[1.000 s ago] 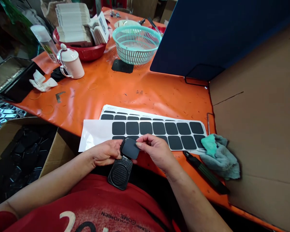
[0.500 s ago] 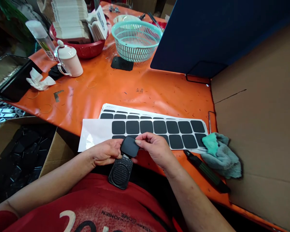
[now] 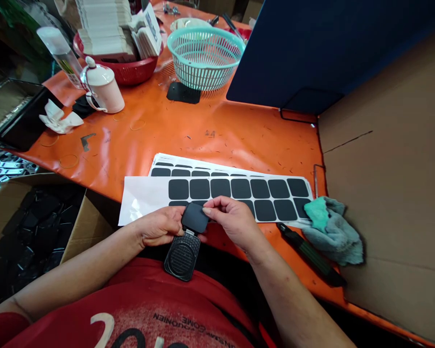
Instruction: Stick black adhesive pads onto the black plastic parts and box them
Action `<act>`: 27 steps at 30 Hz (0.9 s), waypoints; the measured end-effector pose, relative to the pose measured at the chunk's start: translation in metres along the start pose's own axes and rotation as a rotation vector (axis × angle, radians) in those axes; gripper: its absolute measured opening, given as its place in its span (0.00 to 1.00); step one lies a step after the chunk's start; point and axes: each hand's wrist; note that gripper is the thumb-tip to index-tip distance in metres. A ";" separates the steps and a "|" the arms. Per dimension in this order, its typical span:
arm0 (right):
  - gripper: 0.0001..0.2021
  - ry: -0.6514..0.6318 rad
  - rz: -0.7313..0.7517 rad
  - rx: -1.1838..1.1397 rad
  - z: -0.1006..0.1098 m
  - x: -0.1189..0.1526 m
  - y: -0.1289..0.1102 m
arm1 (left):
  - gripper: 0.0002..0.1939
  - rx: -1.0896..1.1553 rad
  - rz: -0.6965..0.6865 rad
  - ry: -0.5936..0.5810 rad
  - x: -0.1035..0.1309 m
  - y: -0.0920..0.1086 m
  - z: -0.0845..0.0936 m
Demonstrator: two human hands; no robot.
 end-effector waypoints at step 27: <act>0.13 0.003 0.063 0.087 -0.004 -0.002 0.004 | 0.31 -0.014 -0.037 0.027 0.001 -0.004 0.001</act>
Point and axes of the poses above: each hand's wrist, its own x-axis away from the middle knuckle, its own z-axis out of the back of the hand, y = z × x, and after that the axes turned 6 degrees about z, right-handed
